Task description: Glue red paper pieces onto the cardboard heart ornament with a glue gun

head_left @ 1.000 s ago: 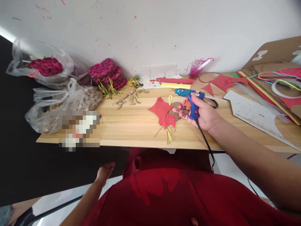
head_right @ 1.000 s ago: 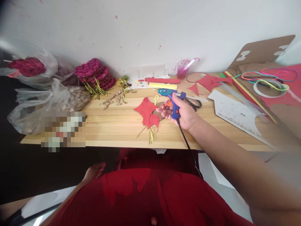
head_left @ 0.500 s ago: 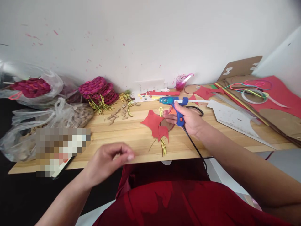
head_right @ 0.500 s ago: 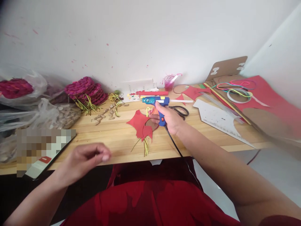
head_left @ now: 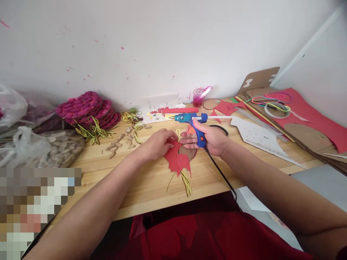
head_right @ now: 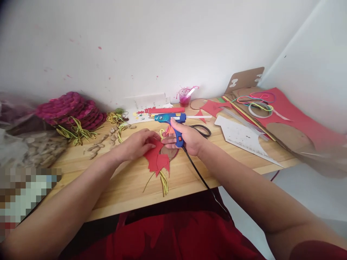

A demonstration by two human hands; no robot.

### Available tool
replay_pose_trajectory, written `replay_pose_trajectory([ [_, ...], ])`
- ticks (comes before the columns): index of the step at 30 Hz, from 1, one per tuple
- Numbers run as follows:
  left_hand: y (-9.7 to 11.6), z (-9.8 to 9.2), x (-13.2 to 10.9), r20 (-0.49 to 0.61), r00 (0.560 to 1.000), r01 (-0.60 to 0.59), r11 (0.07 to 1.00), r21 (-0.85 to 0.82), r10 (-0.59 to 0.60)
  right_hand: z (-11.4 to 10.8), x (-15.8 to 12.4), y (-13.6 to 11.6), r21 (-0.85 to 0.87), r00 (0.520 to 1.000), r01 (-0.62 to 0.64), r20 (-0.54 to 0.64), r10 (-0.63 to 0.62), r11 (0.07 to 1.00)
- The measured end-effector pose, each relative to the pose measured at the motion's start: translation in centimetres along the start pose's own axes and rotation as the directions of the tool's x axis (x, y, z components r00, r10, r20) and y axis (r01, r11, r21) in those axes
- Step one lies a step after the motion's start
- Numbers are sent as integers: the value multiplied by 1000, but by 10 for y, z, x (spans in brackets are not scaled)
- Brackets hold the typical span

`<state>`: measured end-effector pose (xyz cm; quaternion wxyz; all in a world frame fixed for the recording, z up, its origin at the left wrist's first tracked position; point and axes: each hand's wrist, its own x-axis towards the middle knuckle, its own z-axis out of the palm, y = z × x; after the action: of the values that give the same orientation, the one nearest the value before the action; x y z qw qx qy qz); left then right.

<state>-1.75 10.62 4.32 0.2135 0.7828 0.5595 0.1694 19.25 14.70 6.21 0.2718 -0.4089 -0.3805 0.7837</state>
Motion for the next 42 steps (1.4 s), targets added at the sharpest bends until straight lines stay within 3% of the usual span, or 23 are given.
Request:
replay_pose_trajectory([
  [5, -2, 6, -2, -14, 996, -90, 993, -71, 89, -5, 5, 5, 61, 997, -32, 77, 27, 998],
  [9, -1, 11, -4, -81, 995, -76, 989, -129, 66, -5, 3, 5, 58, 995, -45, 88, 40, 997],
  [14, -4, 9, -14, -138, 990, -58, 974, -220, 28, -13, -8, -1, -184, 994, 106, 16, -105, 977],
  [16, -3, 6, -18, -142, 990, -58, 975, -214, 28, -19, -14, -4, -410, 983, 163, -7, -182, 897],
  [19, -1, 1, -22, -149, 988, -62, 986, -156, 39, -25, -23, -6, -721, 977, 145, -3, -212, 677],
  [21, -1, -1, -23, -147, 988, -66, 987, -146, 44, -25, -27, -8, -806, 974, 154, 28, -224, 571],
  [25, -9, -3, -23, -137, 991, -33, 979, -201, 6, -20, -28, -11, -864, 972, 174, 72, -225, 473],
  [33, -18, -8, -22, -31, 988, 134, 944, -300, -150, -19, -25, -11, -887, 975, 173, 92, -205, 427],
  [42, -22, -12, -22, 46, 980, 194, 888, -418, -193, -20, -23, -8, -848, 982, 159, 86, -166, 505],
])
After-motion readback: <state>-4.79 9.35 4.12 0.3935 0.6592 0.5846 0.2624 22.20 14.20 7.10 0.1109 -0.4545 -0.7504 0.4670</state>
